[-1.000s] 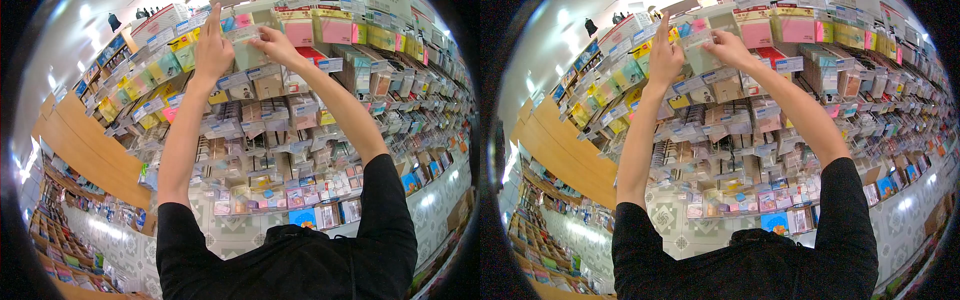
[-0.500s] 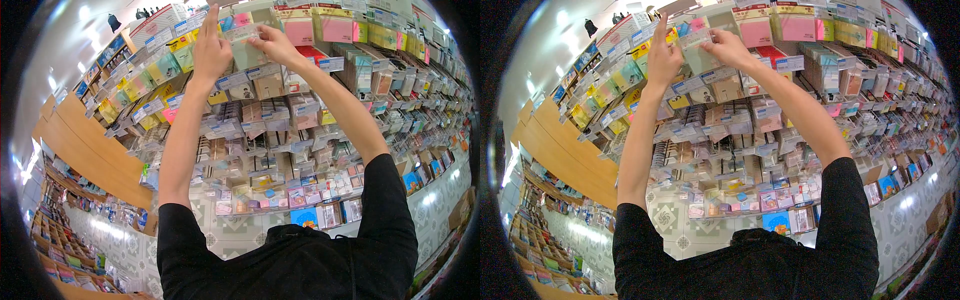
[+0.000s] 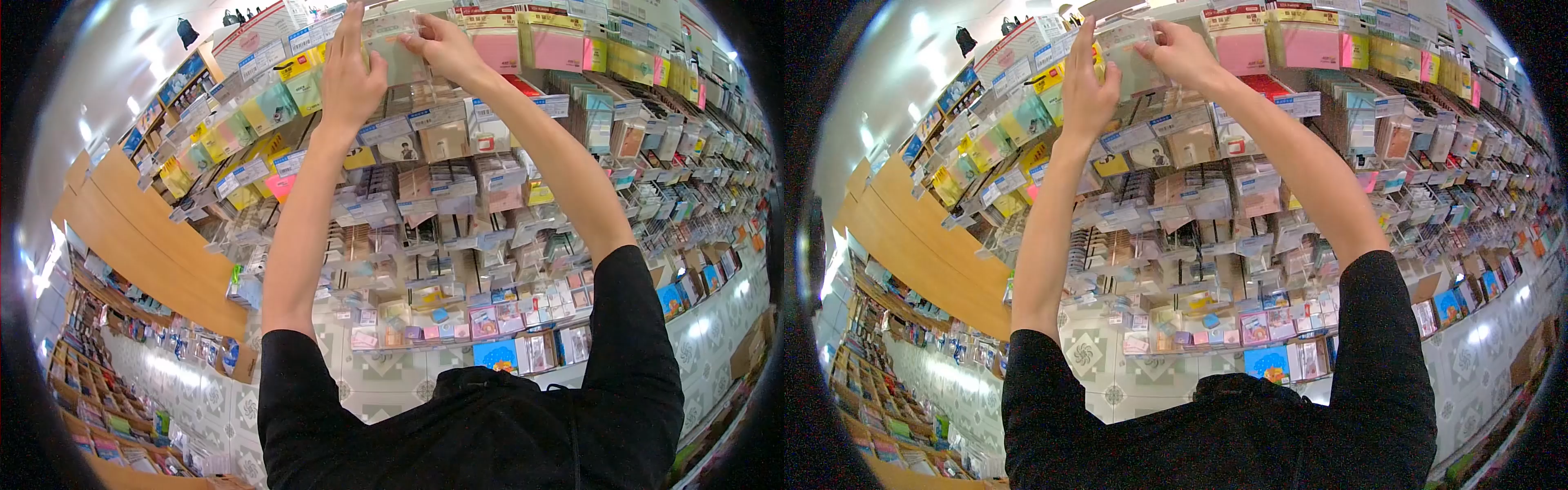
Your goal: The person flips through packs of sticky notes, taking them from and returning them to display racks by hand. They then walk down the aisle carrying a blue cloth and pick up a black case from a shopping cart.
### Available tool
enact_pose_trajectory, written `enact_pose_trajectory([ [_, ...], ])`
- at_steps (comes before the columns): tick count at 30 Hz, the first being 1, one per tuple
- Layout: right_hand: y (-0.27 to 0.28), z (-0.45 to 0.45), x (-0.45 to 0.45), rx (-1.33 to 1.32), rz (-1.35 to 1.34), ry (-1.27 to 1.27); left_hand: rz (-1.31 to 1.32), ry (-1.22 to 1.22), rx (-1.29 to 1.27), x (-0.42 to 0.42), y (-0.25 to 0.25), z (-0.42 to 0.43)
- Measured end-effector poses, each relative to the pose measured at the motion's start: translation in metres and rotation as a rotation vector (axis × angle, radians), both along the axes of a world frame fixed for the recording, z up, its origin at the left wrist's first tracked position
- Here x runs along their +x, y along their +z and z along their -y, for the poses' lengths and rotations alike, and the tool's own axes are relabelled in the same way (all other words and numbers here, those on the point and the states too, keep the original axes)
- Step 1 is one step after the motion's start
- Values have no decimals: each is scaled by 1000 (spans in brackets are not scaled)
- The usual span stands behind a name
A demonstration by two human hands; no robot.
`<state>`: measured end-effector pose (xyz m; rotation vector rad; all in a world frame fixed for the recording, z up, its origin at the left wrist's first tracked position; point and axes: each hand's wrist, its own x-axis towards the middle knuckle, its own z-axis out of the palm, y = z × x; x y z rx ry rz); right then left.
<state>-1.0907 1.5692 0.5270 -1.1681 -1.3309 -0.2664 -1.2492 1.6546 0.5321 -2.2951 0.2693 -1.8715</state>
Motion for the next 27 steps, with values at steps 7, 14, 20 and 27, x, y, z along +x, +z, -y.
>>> enact_pose_trajectory([
  [7, 7, -5, -3, -73, -38, -59, -49, -42, -109, -1, 2, -1],
  [14, 11, -1, -5, -132, -108, -56, -12, 8, -41, 2, -2, 0],
  [20, 9, 0, -1, -151, -66, -33, 61, -2, -18, 10, -17, -16],
  [27, 9, 4, -8, -167, -154, 9, 94, -89, -337, 12, -41, -6],
])
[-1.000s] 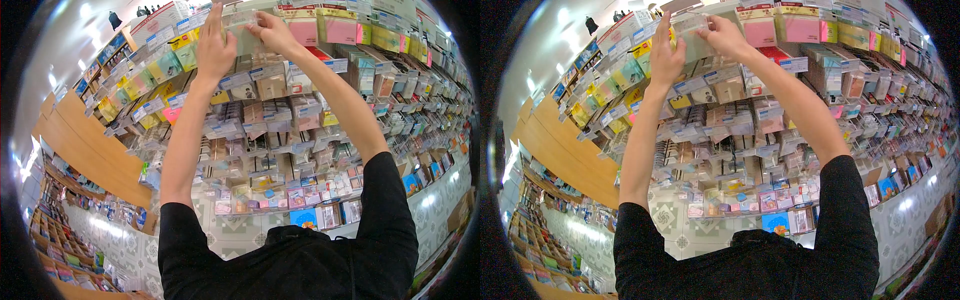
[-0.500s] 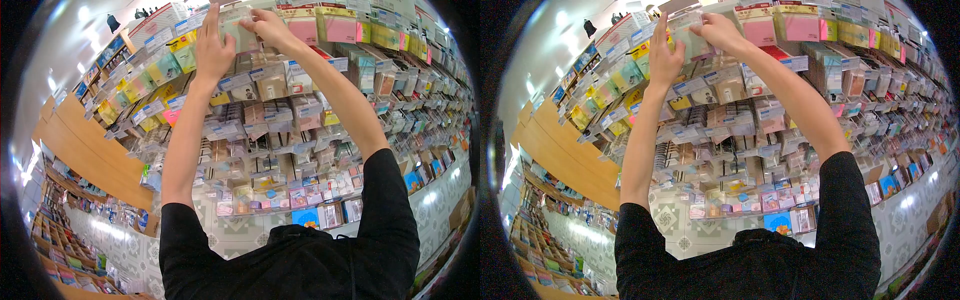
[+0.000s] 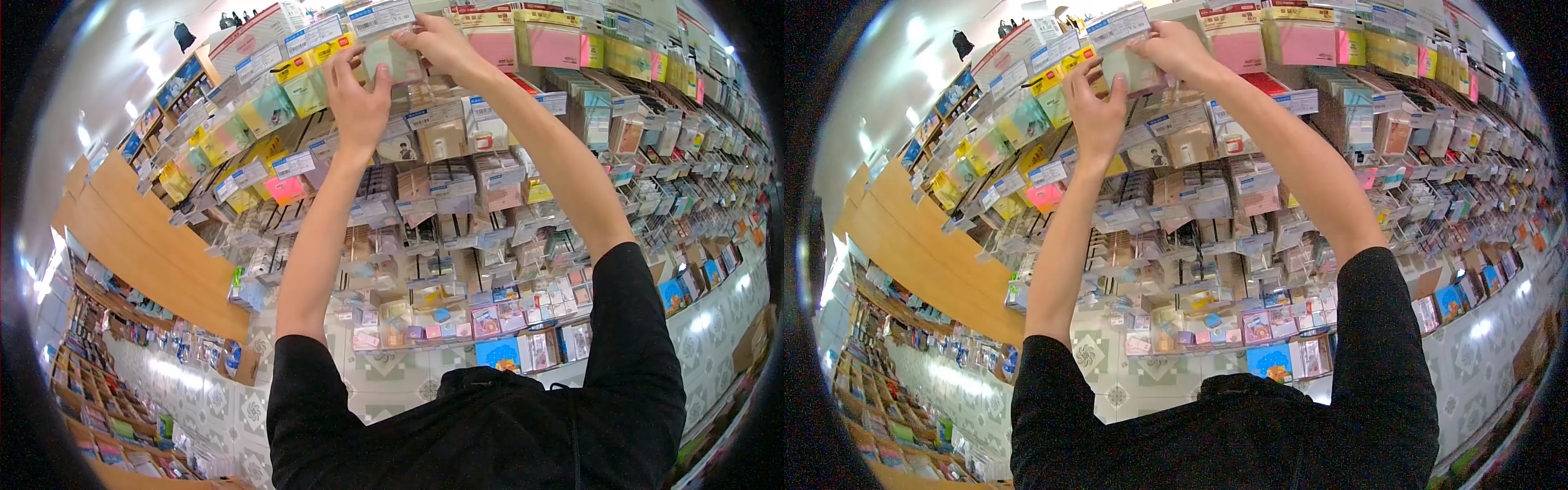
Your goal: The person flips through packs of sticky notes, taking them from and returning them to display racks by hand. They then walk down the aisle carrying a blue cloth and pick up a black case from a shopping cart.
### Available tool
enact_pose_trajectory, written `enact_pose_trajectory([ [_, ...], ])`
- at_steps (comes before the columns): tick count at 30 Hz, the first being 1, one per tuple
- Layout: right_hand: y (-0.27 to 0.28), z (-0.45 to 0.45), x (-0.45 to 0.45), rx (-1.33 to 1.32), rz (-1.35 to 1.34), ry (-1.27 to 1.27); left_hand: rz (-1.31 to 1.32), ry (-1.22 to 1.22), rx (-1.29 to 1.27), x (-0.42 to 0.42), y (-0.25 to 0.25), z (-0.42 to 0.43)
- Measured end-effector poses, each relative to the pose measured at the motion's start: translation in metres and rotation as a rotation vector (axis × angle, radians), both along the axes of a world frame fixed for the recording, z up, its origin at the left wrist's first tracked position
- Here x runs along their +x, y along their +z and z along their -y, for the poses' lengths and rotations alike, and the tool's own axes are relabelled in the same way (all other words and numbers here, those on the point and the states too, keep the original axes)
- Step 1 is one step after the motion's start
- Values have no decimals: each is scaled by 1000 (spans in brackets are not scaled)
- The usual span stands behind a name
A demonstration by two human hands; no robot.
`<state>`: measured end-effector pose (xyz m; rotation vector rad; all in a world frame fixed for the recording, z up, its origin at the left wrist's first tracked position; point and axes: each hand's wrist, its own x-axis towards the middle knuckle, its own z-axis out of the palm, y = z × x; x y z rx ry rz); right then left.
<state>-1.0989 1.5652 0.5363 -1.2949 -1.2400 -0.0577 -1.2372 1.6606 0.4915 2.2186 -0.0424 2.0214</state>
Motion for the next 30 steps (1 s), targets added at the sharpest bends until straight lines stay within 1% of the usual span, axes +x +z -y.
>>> enact_pose_trajectory([
  [1, -1, -3, 4, 20, 13, 2, 0, 2, -1, -1, 0, 3],
  [3, -3, -3, 4, 38, 25, 6, -11, -24, -94, -4, 2, 8],
  [5, -5, 0, -2, 136, 4, 105, -18, -55, -99, -4, 6, 8],
  [6, -7, 1, -2, 133, 3, 108, -26, -89, -103, -4, 6, 6],
  [7, -10, 2, 0, 90, 76, 106, -27, -86, -106, -3, 7, 3],
  [8, -12, 4, 1, 47, 149, 105, -60, -136, -136, -2, 7, 1],
  [9, -13, 7, -2, 46, 151, 108, -92, -186, -165, -3, 8, 0],
  [11, -16, 11, -7, 23, 86, 175, -79, -151, -135, -4, 8, 1],
  [16, -18, 9, -3, -2, 81, 174, -61, -95, -81, -4, 6, -4],
  [18, -18, 9, -4, -7, 82, 166, -84, -171, -114, -4, 6, -6],
  [20, -20, 11, -9, 58, 23, 202, -103, -173, -137, -5, 4, -5],
  [22, -22, 13, -12, 50, -12, 212, -122, -176, -160, -5, 3, -5],
  [24, -23, 15, -12, 42, -47, 222, -152, -271, -272, -4, 1, -6],
  [27, -24, 18, -5, -29, 0, 207, -136, -250, -233, -4, 0, -6],
  [28, -25, 18, -2, -37, -23, 307, -137, -249, -234, -6, 0, -5],
  [29, -27, 18, 2, -43, -45, 406, -156, -303, -296, -8, -1, -3],
  [30, -27, 20, 1, -43, -46, 406, -175, -357, -357, -8, -1, -2],
])
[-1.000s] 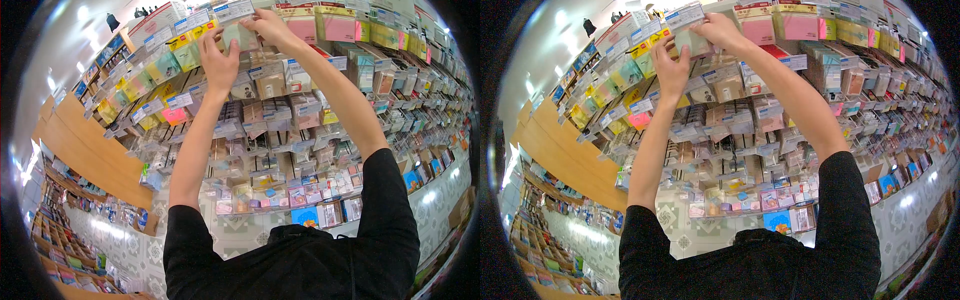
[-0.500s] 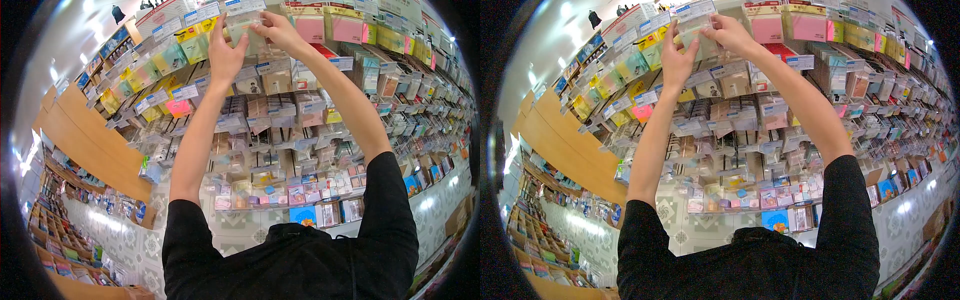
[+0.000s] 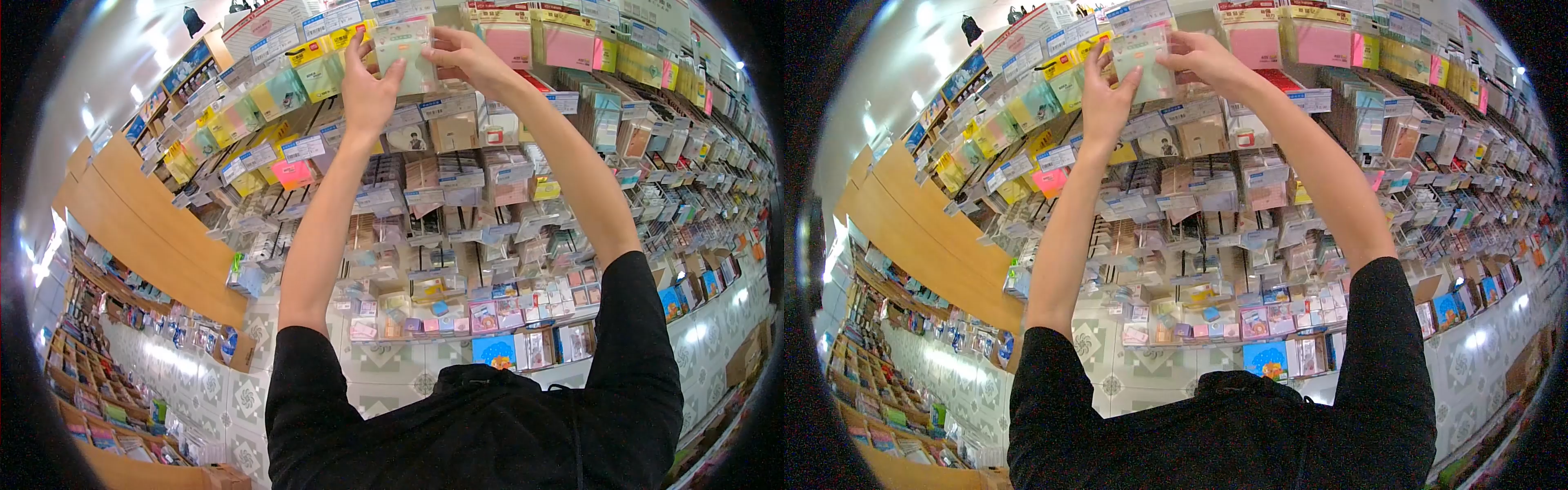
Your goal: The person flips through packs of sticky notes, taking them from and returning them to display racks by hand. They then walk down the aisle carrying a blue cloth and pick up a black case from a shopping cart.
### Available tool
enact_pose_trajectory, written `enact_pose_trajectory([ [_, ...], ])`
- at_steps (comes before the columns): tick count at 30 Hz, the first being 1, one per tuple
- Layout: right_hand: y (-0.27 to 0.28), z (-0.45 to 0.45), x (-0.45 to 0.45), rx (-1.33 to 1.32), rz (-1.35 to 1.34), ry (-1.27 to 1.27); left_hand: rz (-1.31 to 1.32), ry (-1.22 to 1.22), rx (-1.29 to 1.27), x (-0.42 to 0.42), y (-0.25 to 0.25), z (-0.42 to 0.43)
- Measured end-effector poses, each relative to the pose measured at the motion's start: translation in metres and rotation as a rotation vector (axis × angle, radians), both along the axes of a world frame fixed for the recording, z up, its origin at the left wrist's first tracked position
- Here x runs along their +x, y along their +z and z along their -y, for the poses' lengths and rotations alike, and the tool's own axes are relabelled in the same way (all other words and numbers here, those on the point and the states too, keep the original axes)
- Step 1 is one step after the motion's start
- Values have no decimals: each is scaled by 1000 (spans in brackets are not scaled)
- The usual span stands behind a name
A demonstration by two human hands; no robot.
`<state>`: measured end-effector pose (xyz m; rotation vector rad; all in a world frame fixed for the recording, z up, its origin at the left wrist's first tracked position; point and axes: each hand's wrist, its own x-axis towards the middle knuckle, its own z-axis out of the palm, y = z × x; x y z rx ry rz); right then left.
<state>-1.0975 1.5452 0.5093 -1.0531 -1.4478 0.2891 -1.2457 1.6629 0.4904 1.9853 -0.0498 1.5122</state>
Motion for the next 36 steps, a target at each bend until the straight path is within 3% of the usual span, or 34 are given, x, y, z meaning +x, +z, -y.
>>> enact_pose_trajectory([
  [4, 0, 7, -1, -18, 0, -102, 52, 1, -34, 10, -5, -12],
  [6, -1, 10, -3, -7, -11, -177, -55, -250, -195, 4, -5, -8],
  [9, -1, 11, -6, 13, -17, -276, -51, -308, -340, 1, -2, 4],
  [12, -5, 10, 1, 88, 84, -445, -11, -224, -314, 5, -4, 6],
  [20, -9, 25, 23, 167, -22, -226, 59, -207, -240, 10, 3, 14],
  [24, -14, 26, 45, 312, -78, -326, 130, -369, -361, 8, 13, 16],
  [31, -11, 32, 45, 204, -84, -337, 106, -823, -483, -5, 35, 22],
  [34, -6, 27, 39, 94, 4, -420, 124, -930, -502, -14, 48, 29],
  [36, -2, 15, 31, 177, -34, -353, 139, -915, -524, -17, 56, 30],
])
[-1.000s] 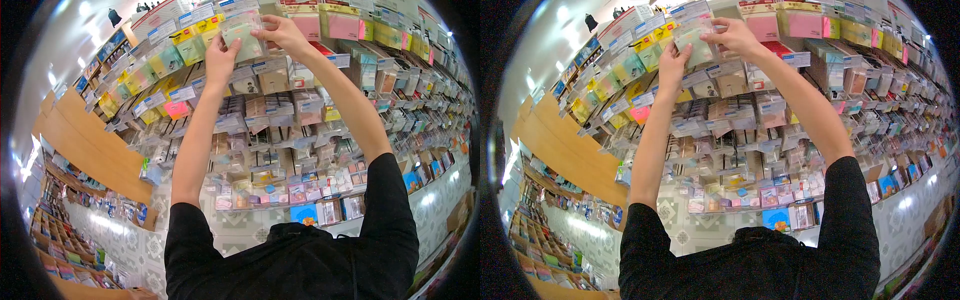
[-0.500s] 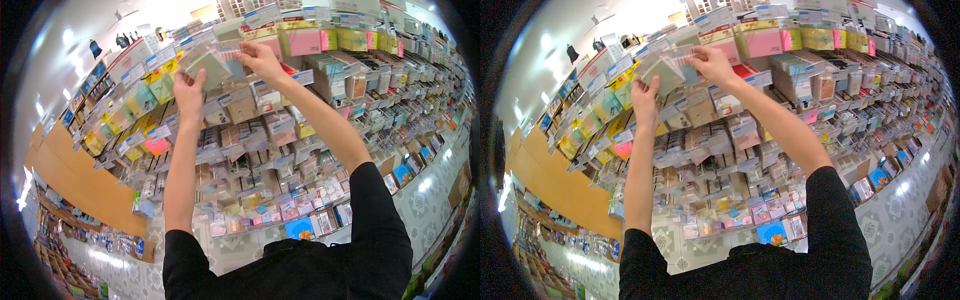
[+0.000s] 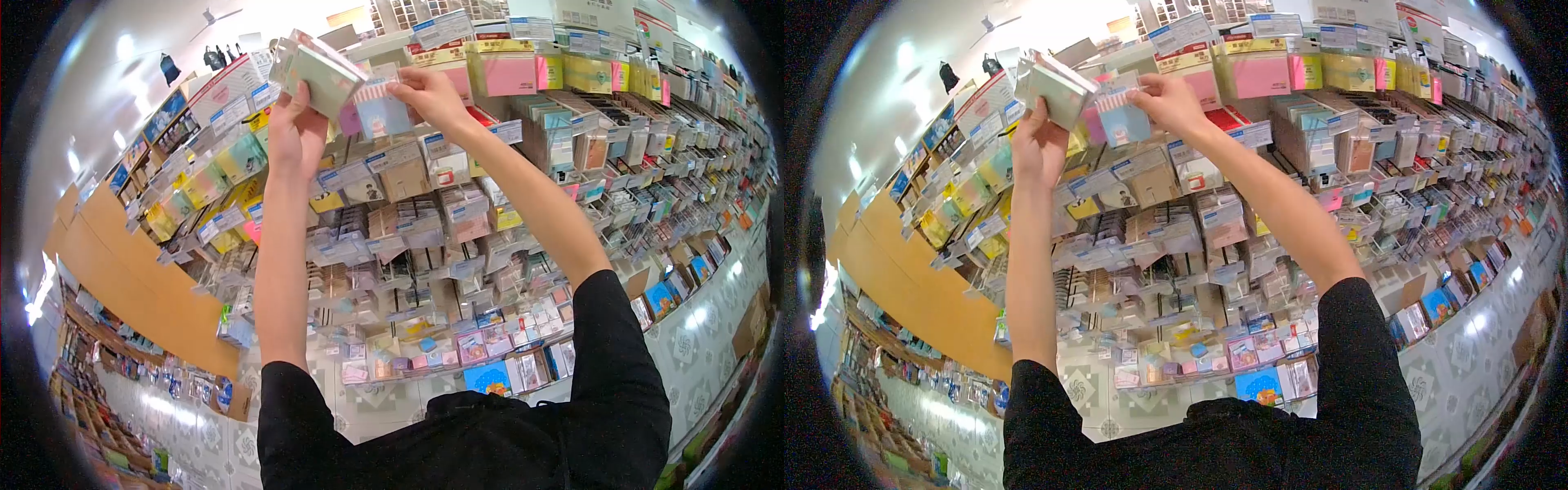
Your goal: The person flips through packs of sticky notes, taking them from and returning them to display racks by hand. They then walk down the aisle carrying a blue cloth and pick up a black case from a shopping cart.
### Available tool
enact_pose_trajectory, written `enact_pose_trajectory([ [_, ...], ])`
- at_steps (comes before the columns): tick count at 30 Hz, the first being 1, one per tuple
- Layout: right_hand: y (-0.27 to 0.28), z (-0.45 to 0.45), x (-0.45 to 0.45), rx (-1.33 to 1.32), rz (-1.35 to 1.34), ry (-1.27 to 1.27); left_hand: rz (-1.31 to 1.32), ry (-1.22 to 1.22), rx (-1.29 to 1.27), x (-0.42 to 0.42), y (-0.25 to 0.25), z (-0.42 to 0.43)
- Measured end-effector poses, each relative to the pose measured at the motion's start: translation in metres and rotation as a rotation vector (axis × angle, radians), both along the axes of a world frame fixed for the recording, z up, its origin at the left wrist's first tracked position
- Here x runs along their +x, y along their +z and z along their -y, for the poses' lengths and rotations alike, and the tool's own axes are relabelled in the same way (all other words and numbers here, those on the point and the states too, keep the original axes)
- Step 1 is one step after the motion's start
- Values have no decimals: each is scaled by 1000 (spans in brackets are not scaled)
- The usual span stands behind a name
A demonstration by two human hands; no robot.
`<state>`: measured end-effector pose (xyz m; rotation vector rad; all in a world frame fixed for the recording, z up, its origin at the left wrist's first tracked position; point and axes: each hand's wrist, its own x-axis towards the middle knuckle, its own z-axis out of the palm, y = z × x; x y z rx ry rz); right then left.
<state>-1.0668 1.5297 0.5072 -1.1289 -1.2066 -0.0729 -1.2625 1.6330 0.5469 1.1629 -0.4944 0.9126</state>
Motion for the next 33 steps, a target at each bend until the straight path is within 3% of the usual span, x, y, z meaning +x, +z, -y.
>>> enact_pose_trajectory([
  [5, 18, -20, -20, 11, 5, 45, 14, -61, -55, -7, 8, -5],
  [8, 23, -28, -26, -15, 56, -63, 23, -84, -95, -10, 9, -10],
  [22, 24, -34, -38, -18, -131, 82, 38, -124, -119, -28, 10, -21],
  [33, 21, -24, -39, 9, -97, 34, -64, -54, -197, -30, -21, -19],
])
